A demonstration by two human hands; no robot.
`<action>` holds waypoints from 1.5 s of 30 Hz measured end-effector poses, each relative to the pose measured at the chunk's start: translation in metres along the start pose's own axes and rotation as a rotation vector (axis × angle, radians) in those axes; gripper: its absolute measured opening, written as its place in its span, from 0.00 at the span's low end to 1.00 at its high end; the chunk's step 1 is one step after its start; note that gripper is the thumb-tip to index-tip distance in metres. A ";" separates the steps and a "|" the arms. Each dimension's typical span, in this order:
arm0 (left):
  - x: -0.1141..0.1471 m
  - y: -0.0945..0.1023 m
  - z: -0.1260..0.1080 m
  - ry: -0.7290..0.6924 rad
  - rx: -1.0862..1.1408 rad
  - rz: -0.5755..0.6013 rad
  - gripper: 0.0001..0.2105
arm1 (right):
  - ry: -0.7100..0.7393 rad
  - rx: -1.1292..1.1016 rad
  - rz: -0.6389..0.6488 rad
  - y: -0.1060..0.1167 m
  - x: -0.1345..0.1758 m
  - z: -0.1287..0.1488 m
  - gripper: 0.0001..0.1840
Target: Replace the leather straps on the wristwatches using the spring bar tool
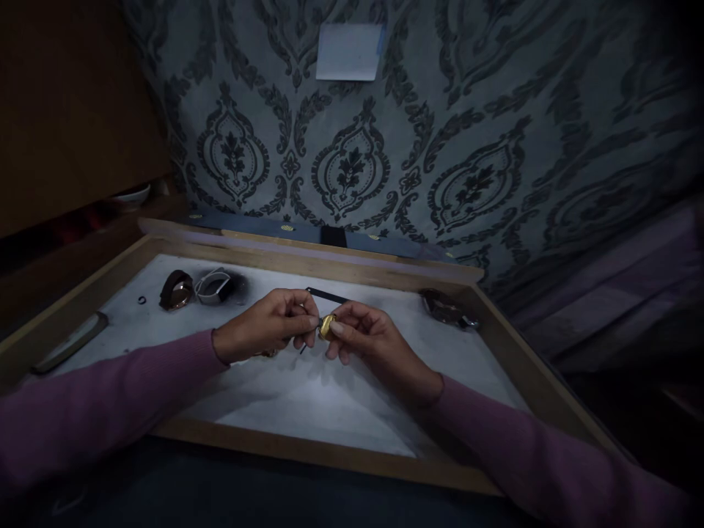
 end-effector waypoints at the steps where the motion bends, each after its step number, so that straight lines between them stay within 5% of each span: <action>1: 0.000 0.000 0.001 0.011 0.003 -0.003 0.10 | -0.008 -0.007 0.001 0.000 0.000 -0.001 0.12; 21: 0.005 -0.011 0.004 0.112 0.133 0.016 0.04 | -0.367 -0.417 0.136 -0.014 0.010 -0.039 0.14; 45: 0.006 -0.008 -0.008 -0.012 -0.007 -0.027 0.03 | -0.356 -0.395 0.093 -0.015 0.008 -0.034 0.13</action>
Point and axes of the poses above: each hand's wrist, its own x-axis away from the middle knuckle, its own y-axis out of the back of the hand, z = x × y, the point moved 9 cm from there along -x, towards the middle knuckle, and after that the axes turned 1 degree about -x, right-handed, at the moved point
